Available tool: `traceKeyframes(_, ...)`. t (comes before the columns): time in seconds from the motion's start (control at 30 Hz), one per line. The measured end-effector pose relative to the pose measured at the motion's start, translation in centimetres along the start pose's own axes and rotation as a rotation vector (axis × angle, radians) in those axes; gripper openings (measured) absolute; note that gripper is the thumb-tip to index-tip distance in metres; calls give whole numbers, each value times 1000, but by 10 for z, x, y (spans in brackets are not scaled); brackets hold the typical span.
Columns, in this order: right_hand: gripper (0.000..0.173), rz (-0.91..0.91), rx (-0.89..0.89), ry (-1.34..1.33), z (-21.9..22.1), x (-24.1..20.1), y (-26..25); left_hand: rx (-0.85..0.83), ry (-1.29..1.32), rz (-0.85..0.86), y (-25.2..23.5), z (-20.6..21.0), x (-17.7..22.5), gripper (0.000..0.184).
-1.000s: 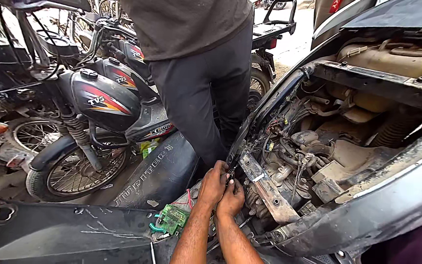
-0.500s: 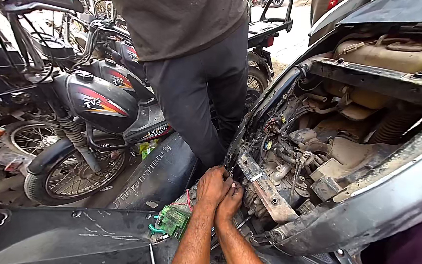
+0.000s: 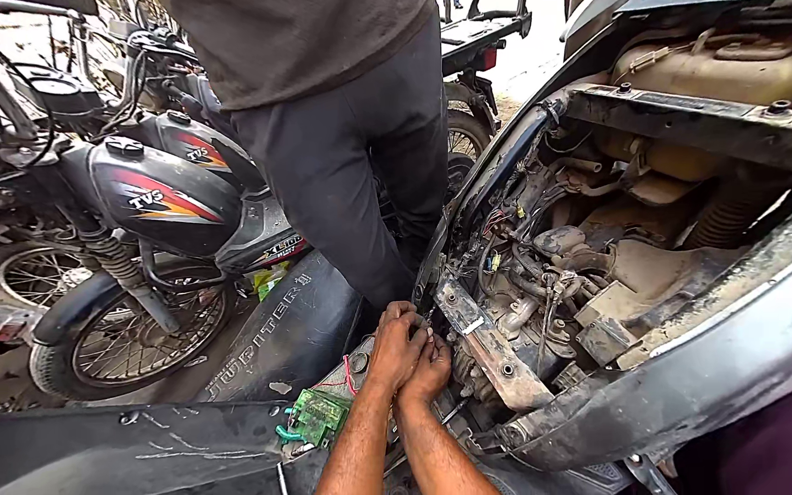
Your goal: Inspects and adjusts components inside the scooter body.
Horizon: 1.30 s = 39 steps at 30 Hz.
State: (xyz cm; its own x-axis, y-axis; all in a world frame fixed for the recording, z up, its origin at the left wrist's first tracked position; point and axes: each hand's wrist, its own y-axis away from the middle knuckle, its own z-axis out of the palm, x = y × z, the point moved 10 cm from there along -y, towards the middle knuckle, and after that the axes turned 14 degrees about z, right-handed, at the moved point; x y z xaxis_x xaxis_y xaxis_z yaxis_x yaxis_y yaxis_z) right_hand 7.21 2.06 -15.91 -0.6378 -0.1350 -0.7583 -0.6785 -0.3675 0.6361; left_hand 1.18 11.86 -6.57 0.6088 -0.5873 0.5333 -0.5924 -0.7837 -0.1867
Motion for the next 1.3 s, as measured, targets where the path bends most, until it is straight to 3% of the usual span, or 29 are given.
traceKeyframes(0.2,21,35,-8,-35,1,1,-6,-11,70,49,1,3,7,10)
traceKeyframes(0.43,19,28,-74,-68,4,2,-4,-155,216,42,14,5,7,7)
traceKeyframes(0.67,36,76,-159,-76,12,9,0,-35,577,-63,29,-12,-10,7)
traceKeyframes(0.93,37,54,-251,-75,11,10,4,124,785,-37,37,-40,1,16)
traceKeyframes(1.13,57,-34,-274,-18,4,4,21,176,864,-120,41,-33,-12,18)
traceKeyframes(1.2,53,-109,-287,24,5,8,26,178,897,-129,41,-29,-15,18)
traceKeyframes(1.3,45,-79,-290,15,4,11,27,175,932,-142,42,-27,-17,18)
